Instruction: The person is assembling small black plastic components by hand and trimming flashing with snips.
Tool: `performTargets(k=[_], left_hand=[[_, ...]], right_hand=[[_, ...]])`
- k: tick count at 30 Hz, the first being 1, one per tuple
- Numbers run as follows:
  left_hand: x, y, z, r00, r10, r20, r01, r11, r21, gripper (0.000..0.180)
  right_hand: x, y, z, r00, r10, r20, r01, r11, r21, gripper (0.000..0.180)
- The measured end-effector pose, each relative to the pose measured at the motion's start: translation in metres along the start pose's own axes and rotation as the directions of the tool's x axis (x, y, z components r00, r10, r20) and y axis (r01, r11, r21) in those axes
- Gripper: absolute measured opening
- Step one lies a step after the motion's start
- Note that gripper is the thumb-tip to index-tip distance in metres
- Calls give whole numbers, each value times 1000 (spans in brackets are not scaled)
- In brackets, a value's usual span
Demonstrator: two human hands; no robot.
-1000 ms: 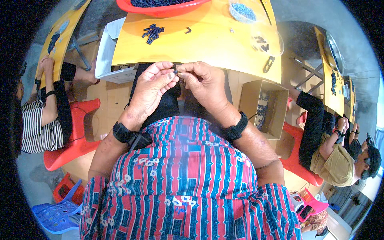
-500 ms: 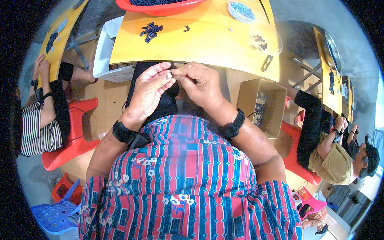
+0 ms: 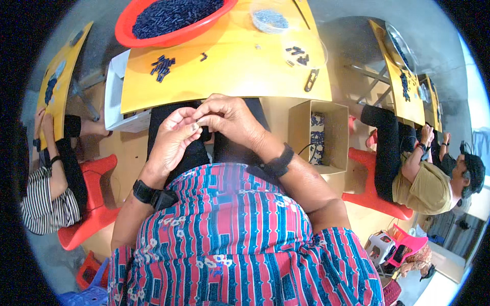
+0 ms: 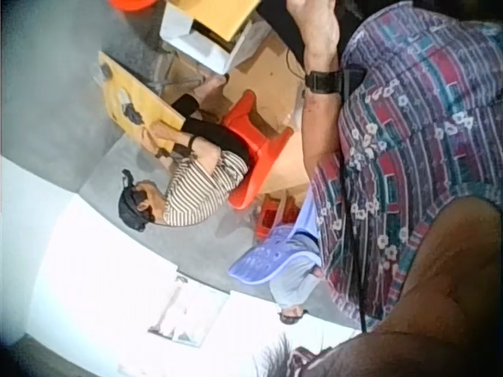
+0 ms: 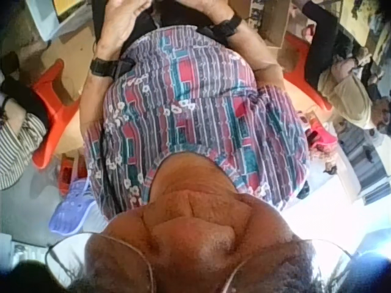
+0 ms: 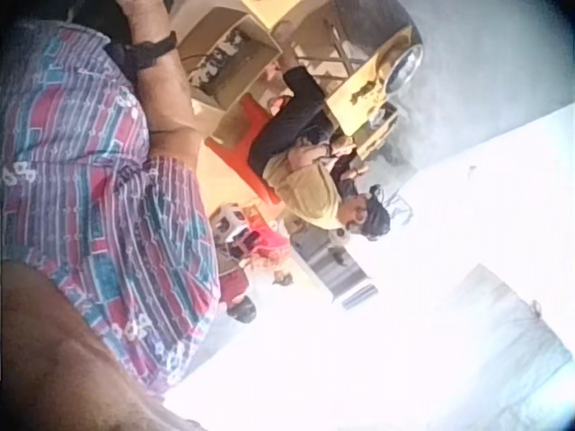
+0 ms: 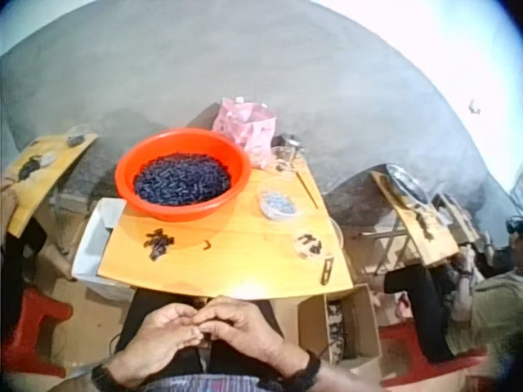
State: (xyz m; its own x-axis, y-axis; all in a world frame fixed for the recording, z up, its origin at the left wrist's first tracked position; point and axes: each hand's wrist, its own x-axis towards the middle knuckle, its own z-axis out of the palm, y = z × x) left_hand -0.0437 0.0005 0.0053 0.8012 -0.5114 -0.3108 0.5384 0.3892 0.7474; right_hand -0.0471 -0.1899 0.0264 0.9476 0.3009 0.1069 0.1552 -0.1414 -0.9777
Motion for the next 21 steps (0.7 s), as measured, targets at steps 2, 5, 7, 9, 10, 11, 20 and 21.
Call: performTargets(k=[2,5,7,9,10,11,20,21], left_hand=[[4,0,0,1000,6,19,-7,1000,21,22],[8,3,3,1000,3,25,-4,999,45,23],[7,5,1,1000,1,27,-2,999,47,26],[8,2,-2,999,-13,42,12,999,43,27],[9,2,-2,997,-30,68,28,999,37,27],[8,3,-2,996,-54,67,53,998,26,24],[2,14,-28,983,-137,119,87,932,353,15],[3,15,-32,985,-96,147,33,925,380,15]], right_hand=[[0,-2,-4,996,82,36,-86,989,119,7],[-1,2,-7,987,136,90,-147,981,125,11],[-1,1,-7,982,157,102,-172,970,171,11],[-1,-5,-6,969,202,139,-232,939,253,11],[-1,-5,-7,969,197,152,-231,938,259,11],[-1,-3,-7,979,149,137,-168,976,142,10],[12,0,2,975,-6,223,24,997,-78,9],[15,-1,3,975,0,222,18,997,-79,9]])
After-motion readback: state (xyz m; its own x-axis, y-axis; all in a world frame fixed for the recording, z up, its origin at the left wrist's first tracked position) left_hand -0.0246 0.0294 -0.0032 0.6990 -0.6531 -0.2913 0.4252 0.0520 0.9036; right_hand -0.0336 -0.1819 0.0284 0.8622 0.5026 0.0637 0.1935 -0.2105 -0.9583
